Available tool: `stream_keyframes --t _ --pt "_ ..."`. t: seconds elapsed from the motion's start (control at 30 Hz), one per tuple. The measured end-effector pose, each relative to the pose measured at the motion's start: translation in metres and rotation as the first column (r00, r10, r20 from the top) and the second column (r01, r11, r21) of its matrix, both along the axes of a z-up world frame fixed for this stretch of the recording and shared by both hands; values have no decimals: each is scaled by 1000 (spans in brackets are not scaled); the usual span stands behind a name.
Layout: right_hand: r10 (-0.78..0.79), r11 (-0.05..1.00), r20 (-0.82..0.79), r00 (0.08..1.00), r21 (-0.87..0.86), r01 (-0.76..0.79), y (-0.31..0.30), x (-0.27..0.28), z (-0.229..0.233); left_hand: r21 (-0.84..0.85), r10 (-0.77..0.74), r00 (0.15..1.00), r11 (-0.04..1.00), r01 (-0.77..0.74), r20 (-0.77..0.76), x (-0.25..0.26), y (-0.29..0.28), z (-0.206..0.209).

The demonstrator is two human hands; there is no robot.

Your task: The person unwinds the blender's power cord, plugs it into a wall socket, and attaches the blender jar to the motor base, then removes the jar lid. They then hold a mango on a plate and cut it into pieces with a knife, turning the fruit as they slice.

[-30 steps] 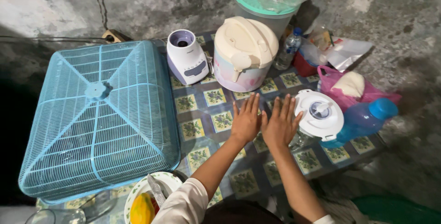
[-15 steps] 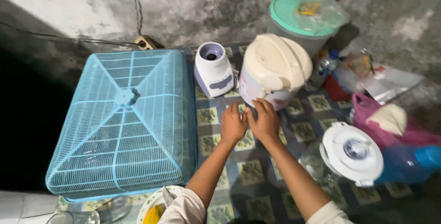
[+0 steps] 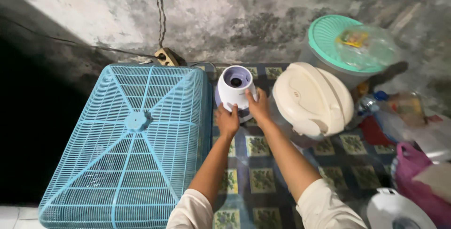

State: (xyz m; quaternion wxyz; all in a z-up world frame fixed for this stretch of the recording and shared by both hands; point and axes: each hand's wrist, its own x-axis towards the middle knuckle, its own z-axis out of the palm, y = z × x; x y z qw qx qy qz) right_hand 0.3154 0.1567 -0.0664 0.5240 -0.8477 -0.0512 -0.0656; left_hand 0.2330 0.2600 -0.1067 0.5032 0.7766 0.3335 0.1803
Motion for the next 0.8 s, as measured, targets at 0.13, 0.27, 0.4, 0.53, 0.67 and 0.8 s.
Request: stream_keyframes --t 0.13,0.27,0.4,0.53,0.67,0.8 --pt "-18 992 -28 999 -123 14 17 27 8 -131 104 995 986 -103 2 34 18 -9" --pt "-39 999 -400 916 -49 21 31 33 39 -340 118 985 927 -156 -129 55 30 -23" --pt "14 997 -468 883 71 21 40 33 53 -455 182 983 872 -179 -37 69 40 -48" --pt "112 973 -506 856 230 9 40 37 47 -656 187 980 731 -185 -68 77 50 -71" --pt "184 942 -482 857 335 -14 40 41 40 -681 178 984 719 -139 -13 75 51 -74" --pt "261 873 -445 857 488 -12 37 47 36 -858 225 948 506 85 227 72 51 -67"
